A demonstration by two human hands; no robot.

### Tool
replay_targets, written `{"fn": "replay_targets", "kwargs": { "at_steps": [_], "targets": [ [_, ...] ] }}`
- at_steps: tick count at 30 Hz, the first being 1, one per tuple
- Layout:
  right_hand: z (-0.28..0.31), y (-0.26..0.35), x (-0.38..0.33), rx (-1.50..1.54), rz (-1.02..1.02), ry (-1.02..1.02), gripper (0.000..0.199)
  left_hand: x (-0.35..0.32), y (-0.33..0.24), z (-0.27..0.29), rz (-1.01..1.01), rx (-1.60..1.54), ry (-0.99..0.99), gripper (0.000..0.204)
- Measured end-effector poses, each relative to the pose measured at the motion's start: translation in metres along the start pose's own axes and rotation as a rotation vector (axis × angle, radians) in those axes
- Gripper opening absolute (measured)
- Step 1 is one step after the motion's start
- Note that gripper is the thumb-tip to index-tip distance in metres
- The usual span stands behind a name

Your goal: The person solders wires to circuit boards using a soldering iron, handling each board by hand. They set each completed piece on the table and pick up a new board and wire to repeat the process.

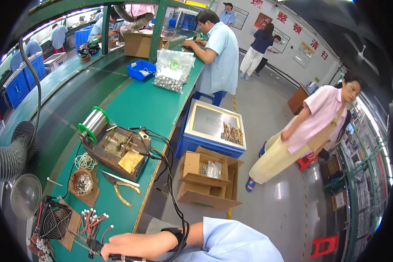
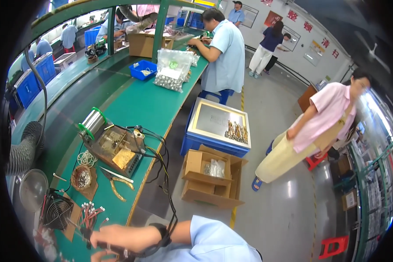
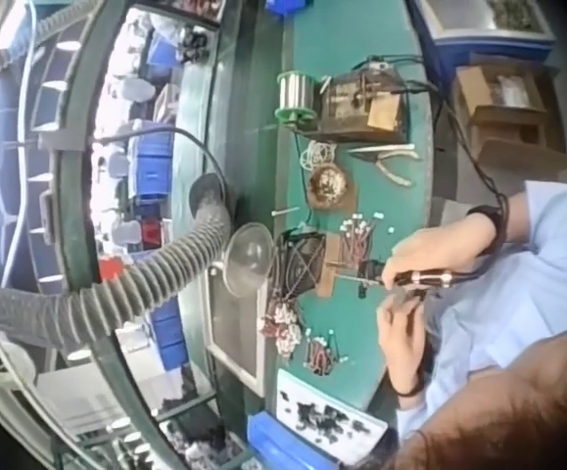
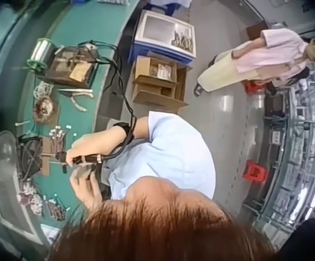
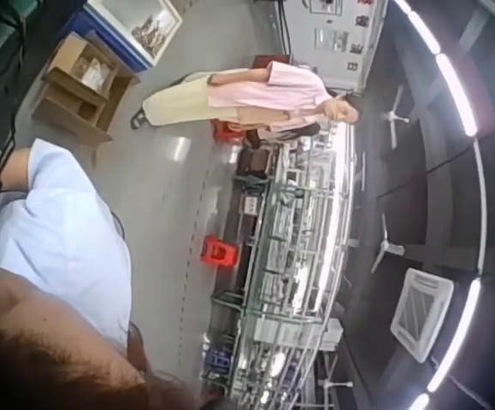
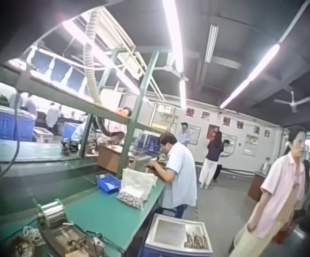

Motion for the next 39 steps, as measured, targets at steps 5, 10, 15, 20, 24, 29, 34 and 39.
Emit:
{"fn": "replay_targets", "kwargs": {
  "at_steps": [5,10,15,20,24,29,34,39],
  "targets": [
    [-0.008,0.006,-0.003,-0.114,-0.001,0.030,0.029,0.000,-0.004,0.000,0.046,-0.059,0.037,0.017],
    [-0.005,0.019,0.001,-0.261,0.050,0.149,0.024,-0.008,-0.006,0.000,-0.016,-0.039,0.012,0.018],
    [-0.018,0.002,-0.004,-0.220,0.036,0.133,0.035,-0.014,-0.003,-0.003,0.023,-0.030,-0.024,0.016],
    [-0.010,-0.005,0.001,-0.042,0.012,0.241,0.034,-0.014,-0.003,0.002,-0.028,0.003,-0.025,0.015],
    [-0.009,0.010,0.004,0.039,0.003,0.332,0.040,-0.024,-0.002,0.000,-0.119,-0.047,-0.021,0.022],
    [-0.013,0.000,0.001,0.028,-0.326,-0.001,0.036,-0.029,0.028,-0.007,0.031,-0.233,-0.154,0.016],
    [-0.029,-0.006,0.000,0.228,-0.397,-0.347,0.040,-0.048,0.051,-0.011,0.334,-0.551,-0.526,0.011],
    [-0.041,0.002,0.015,0.263,-0.341,-0.268,0.044,-0.052,0.055,-0.016,0.495,-1.110,-0.866,0.014]
  ]
}}
Point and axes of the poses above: each hand's wrist, its own x-axis towards the middle knuckle, its own z-axis out of the back of the hand, y = z × x, the point moved 2 cm from there along x, towards the middle knuckle, and after that the axes turned 7 degrees about -z, right-handed, at the moved point
